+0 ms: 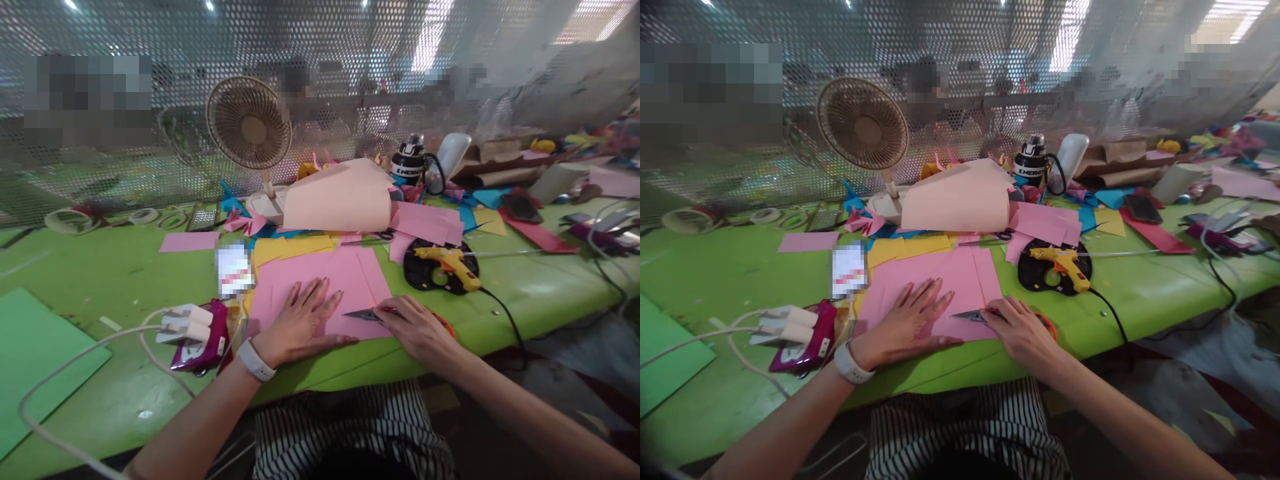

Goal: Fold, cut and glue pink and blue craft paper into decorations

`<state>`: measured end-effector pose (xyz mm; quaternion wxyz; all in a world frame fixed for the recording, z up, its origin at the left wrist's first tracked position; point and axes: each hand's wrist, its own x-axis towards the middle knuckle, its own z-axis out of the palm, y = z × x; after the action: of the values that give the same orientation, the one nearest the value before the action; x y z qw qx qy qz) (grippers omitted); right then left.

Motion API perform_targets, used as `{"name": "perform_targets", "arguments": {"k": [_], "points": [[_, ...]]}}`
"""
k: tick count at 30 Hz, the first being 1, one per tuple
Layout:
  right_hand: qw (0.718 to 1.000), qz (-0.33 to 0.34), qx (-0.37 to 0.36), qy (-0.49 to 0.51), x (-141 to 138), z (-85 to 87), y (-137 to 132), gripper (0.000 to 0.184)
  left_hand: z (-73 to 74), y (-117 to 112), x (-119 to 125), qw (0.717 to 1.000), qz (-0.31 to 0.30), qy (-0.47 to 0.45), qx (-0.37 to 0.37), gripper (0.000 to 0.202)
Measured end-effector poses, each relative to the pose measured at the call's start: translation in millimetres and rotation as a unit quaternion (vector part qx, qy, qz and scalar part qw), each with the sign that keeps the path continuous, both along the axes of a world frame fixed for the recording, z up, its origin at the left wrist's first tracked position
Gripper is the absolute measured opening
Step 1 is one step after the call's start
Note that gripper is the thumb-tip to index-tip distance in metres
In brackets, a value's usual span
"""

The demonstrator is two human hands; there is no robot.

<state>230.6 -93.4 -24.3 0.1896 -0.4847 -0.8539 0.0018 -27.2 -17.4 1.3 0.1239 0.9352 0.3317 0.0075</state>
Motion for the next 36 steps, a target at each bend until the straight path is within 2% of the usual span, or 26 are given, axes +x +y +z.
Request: {"name": "perform_targets", "arguments": {"k": [6, 10, 13, 15, 18, 21, 25, 30, 36], "points": [[1.0, -0.009, 0.013, 0.01, 4.0, 5.9, 3.2, 0.032, 1.1, -0.6, 5.1, 1.0, 0.006, -0.007, -0.007, 0.077], [1.0, -0.006, 0.017, 0.024, 8.1, 9.4, 10.1, 0.032, 11.5, 0.5, 12.3, 0.999, 0.007, -0.03, -0.021, 0.065], [1.0, -0.003, 0.013, 0.028, 11.4, 8.5, 10.8, 0.032, 16.7, 8.1, 6.2, 0.999, 0.016, -0.041, 0.0, 0.05], [0.999, 0.0, 0.014, 0.029, 12.5, 7.3, 9.8, 0.032, 14.7, 16.4, -4.3, 0.999, 0.032, -0.033, 0.016, 0.046], [0.999, -0.002, 0.015, 0.03, 10.4, 6.6, 9.8, 0.032, 7.2, 28.2, -20.6, 0.999, 0.018, 0.007, -0.049, 0.045], [1.0, 0.002, 0.01, 0.03, 3.2, 6.7, 13.6, 0.032, 4.3, 33.0, -27.5, 0.996, 0.002, 0.025, -0.082, 0.045], [1.0, 0.017, 0.011, 0.022, -4.0, 4.9, 19.6, 0.032, 9.3, 31.1, -25.0, 0.996, 0.005, 0.039, -0.074, 0.046], [0.999, 0.036, 0.016, 0.032, 1.1, 3.5, 16.9, 0.031, 11.5, 30.2, -23.9, 0.998, 0.002, 0.037, -0.059, 0.045], [1.0, 0.02, 0.007, 0.022, -7.7, 5.7, 17.4, 0.03, 10.0, 30.6, -24.9, 0.997, 0.009, 0.045, -0.055, 0.045]]}}
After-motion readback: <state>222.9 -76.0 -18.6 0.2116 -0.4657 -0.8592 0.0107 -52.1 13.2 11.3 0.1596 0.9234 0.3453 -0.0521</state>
